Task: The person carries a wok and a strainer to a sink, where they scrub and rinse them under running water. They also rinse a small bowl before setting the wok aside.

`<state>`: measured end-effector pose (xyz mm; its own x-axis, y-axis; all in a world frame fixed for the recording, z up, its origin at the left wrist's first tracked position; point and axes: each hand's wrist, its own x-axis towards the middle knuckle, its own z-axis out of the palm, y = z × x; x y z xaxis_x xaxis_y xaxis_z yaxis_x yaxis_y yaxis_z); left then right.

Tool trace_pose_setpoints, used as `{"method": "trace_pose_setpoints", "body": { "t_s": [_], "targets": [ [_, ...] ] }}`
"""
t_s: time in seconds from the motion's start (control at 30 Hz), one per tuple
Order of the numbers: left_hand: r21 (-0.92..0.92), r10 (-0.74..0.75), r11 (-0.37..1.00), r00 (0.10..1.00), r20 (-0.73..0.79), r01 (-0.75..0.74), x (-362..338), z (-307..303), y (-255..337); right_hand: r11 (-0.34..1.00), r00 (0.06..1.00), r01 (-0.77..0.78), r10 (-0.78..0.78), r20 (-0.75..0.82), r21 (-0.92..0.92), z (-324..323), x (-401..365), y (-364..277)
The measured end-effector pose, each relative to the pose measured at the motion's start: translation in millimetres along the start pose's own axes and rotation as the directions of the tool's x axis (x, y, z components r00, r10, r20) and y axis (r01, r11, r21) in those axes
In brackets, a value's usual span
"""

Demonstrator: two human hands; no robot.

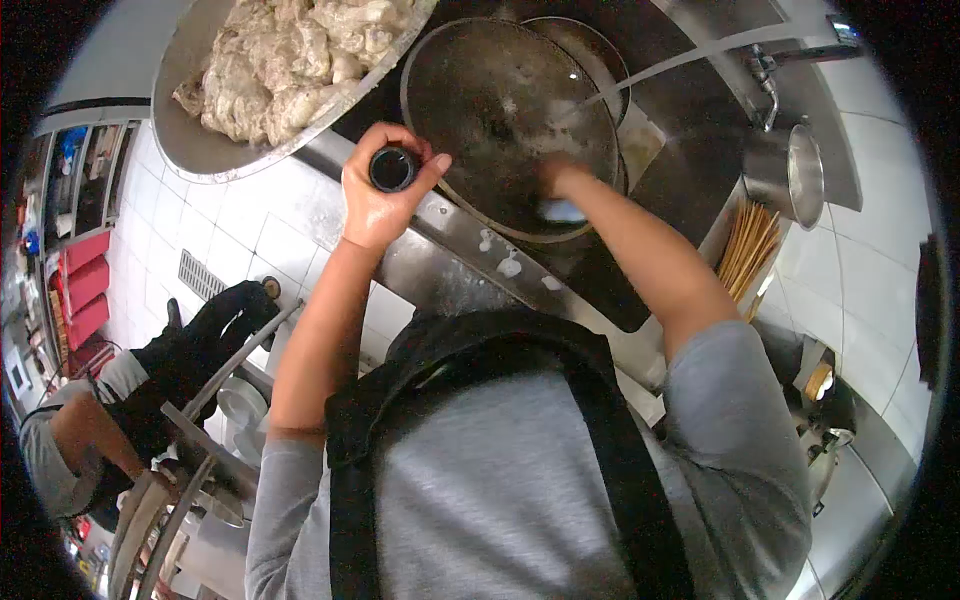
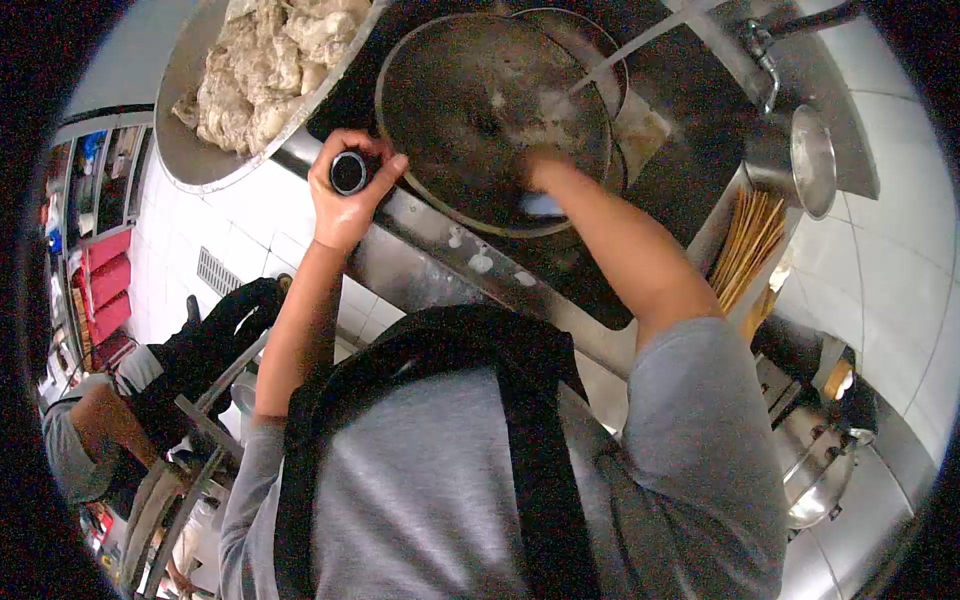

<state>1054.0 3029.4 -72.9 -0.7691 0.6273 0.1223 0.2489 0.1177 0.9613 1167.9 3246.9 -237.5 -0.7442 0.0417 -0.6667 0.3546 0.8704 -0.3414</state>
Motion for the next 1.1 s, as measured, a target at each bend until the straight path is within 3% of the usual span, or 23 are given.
{"method": "trace_pose_setpoints", "body": {
  "t_s": [0.07, 0.1, 0.17, 0.2, 0.27, 0.3, 0.33, 0.4, 0.47, 0.7, 0.73, 0.77, 0.83, 0.93, 1.0, 1.1],
  "targets": [
    [0.025, 0.002, 1.0, 1.0, -0.004, -0.002, -1, 0, 0, 1.0, 1.0, -0.014, 0.015, 0.027, -0.017, 4, 6, 1],
    [0.04, 0.004, 0.999, 1.0, -0.001, -0.004, 0, 1, 0, 0.998, 1.0, 0.0, 0.001, 0.006, -0.071, -16, -3, -40],
    [0.013, -0.012, 1.0, 1.0, -0.012, 0.012, 1, 1, -2, 0.988, 0.991, 0.135, -0.137, -0.01, -0.074, -12, 10, -47],
    [0.0, -0.022, 1.0, 1.0, -0.015, 0.022, 0, 2, -3, 0.966, 0.966, 0.257, -0.257, -0.009, -0.02, 16, 43, -22],
    [0.004, -0.02, 1.0, 1.0, 0.0, 0.02, -1, 1, 0, 0.954, 0.953, 0.297, -0.293, -0.073, 0.05, 11, 23, -13],
    [0.004, -0.021, 1.0, 1.0, 0.004, 0.021, -2, 1, 0, 0.973, 0.97, 0.219, -0.21, -0.119, 0.07, -10, -17, -22],
    [0.013, -0.008, 1.0, 1.0, -0.002, 0.008, -2, 1, 0, 0.999, 0.998, 0.054, -0.054, 0.016, 0.004, -14, -17, -12],
    [0.031, 0.014, 0.999, 1.0, -0.016, -0.013, -2, 3, 1, 0.978, 0.996, 0.081, -0.073, 0.049, -0.19, 19, 11, -4],
    [0.024, 0.005, 1.0, 1.0, -0.018, -0.005, 0, 3, 0, 0.936, 0.99, 0.079, -0.033, 0.137, -0.343, 11, 18, -34],
    [0.056, -0.009, 0.998, 1.0, -0.003, 0.009, -1, 1, 2, 0.981, 0.994, -0.11, 0.112, 0.008, -0.159, -28, -33, -46],
    [0.041, -0.01, 0.999, 1.0, -0.002, 0.01, 0, 2, 2, 0.798, 0.989, 0.117, -0.037, 0.146, -0.591, -25, -33, -62],
    [0.026, -0.013, 1.0, 1.0, -0.001, 0.013, 1, 2, 1, 0.994, 1.0, 0.009, -0.006, 0.03, -0.111, -25, -47, -63],
    [0.029, -0.023, 0.999, 1.0, 0.002, 0.023, -2, 2, 0, 0.996, 0.996, 0.088, -0.089, -0.013, -0.028, -15, -42, -53],
    [0.06, -0.007, 0.998, 1.0, -0.01, 0.008, 0, 1, -2, 0.986, 0.986, -0.155, 0.15, -0.075, -0.062, -5, 0, -30],
    [0.059, 0.017, 0.998, 1.0, -0.004, -0.016, 2, 0, -6, 0.989, 0.987, 0.027, -0.049, -0.15, -0.143, 11, -14, -23],
    [0.05, -0.03, 0.998, 0.999, -0.022, 0.031, 0, 2, -2, 0.962, 0.984, 0.134, -0.156, -0.079, -0.236, -2, -28, -29]
  ]
}}
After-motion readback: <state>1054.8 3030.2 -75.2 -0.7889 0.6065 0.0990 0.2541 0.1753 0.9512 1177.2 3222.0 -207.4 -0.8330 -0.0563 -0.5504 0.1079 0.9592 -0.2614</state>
